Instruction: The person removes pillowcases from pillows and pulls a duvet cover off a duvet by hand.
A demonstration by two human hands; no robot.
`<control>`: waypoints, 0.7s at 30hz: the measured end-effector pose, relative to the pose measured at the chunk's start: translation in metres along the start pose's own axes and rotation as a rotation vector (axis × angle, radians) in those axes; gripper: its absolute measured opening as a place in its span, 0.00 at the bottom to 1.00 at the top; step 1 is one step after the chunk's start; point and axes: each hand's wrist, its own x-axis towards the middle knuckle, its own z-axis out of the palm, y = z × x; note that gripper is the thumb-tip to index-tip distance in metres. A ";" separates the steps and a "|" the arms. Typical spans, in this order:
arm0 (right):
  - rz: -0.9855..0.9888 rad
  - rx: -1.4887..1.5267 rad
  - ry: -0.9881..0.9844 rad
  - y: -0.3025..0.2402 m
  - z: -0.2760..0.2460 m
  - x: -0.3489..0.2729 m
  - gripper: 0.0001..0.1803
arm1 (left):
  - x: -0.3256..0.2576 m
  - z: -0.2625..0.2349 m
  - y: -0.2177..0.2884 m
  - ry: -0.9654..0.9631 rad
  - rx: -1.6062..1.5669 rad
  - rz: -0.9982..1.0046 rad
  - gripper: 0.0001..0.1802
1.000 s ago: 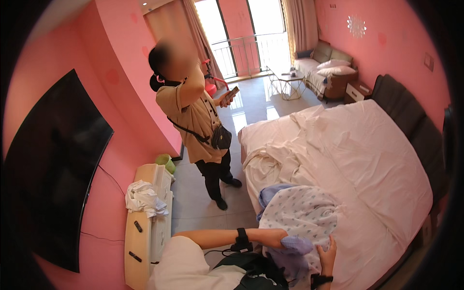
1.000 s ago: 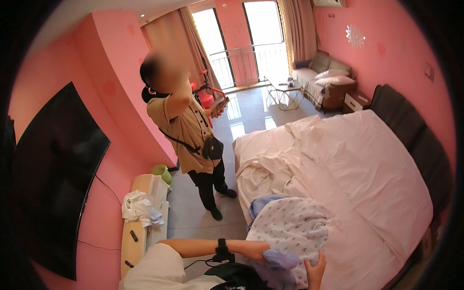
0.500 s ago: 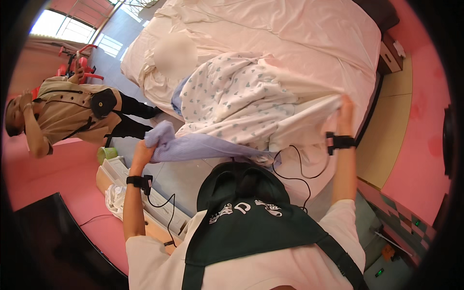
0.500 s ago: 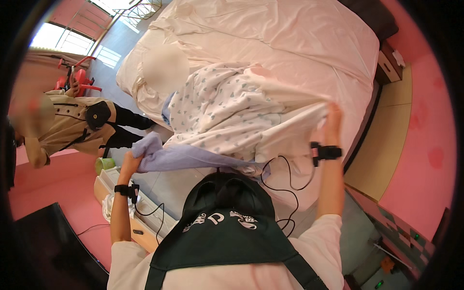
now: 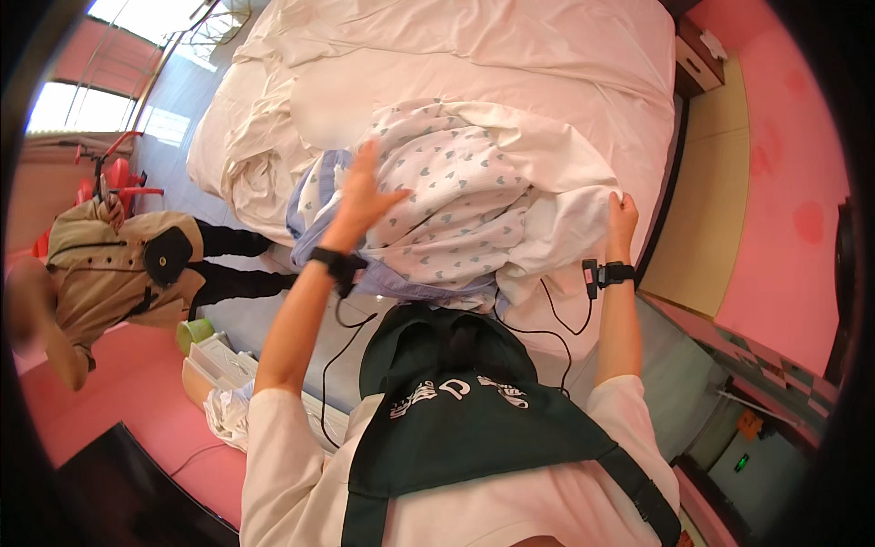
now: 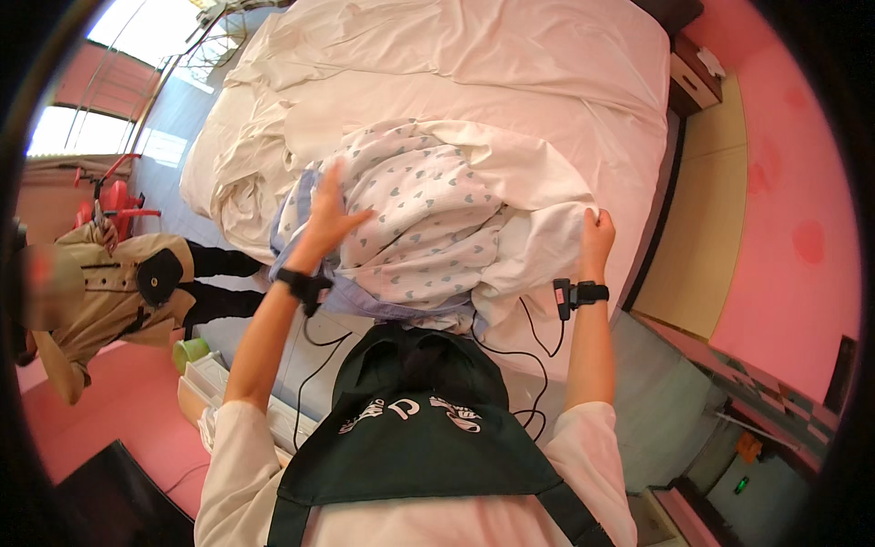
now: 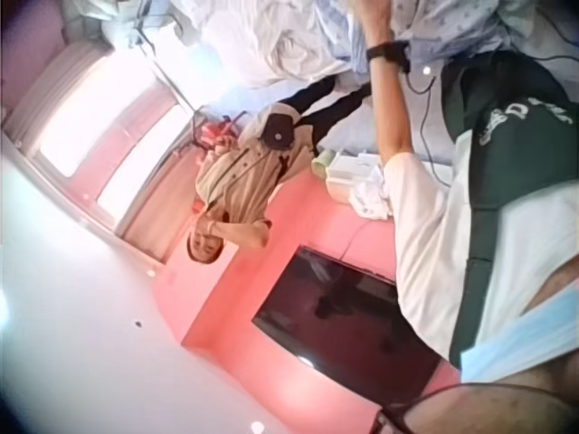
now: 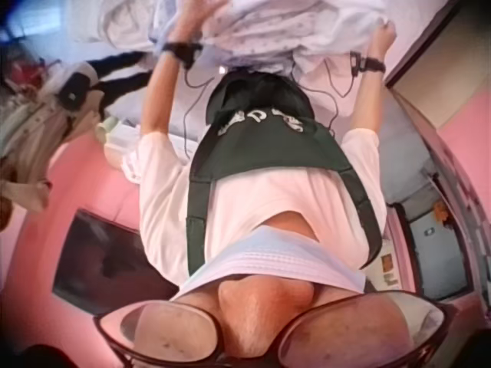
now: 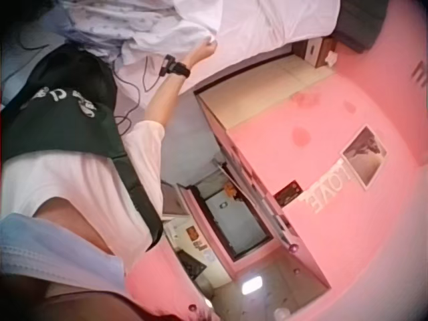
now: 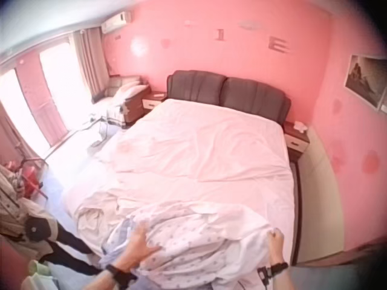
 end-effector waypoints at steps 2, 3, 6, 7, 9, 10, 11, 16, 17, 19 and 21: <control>-0.163 -0.184 0.087 -0.011 0.001 -0.017 0.09 | 0.016 0.045 0.046 -0.187 0.084 0.091 0.49; -0.172 -0.058 0.091 -0.027 0.008 -0.033 0.10 | 0.018 0.059 0.068 -0.279 0.188 0.068 0.48; -0.370 -0.184 0.139 -0.050 0.018 -0.061 0.16 | 0.022 0.100 0.057 -0.080 0.365 0.172 0.31; -0.376 -0.178 0.143 -0.055 0.020 -0.067 0.16 | 0.028 0.101 0.049 -0.073 0.369 0.177 0.31; -0.514 -0.308 -0.045 -0.064 0.027 -0.079 0.22 | 0.037 0.087 0.029 -0.291 -0.231 -0.255 0.19; -0.513 -0.307 -0.038 -0.065 0.032 -0.080 0.22 | 0.035 0.083 0.032 -0.293 -0.230 -0.248 0.19; -0.581 -0.354 -0.085 -0.064 0.039 -0.078 0.24 | 0.029 0.077 0.039 -0.284 -0.375 -0.233 0.16; -0.741 -0.389 -0.252 -0.089 0.105 -0.070 0.31 | -0.048 0.025 0.077 -0.515 -0.508 -0.232 0.12; -0.688 -0.445 -0.342 -0.083 0.121 -0.071 0.35 | -0.059 0.016 0.090 -0.532 -0.493 -0.237 0.12; -0.520 -0.562 -0.599 -0.091 0.146 -0.083 0.37 | -0.082 -0.001 0.103 -0.538 -0.503 -0.281 0.13; -0.361 -0.763 -0.934 -0.094 0.155 -0.090 0.26 | -0.102 -0.012 0.115 -0.525 -0.525 -0.287 0.13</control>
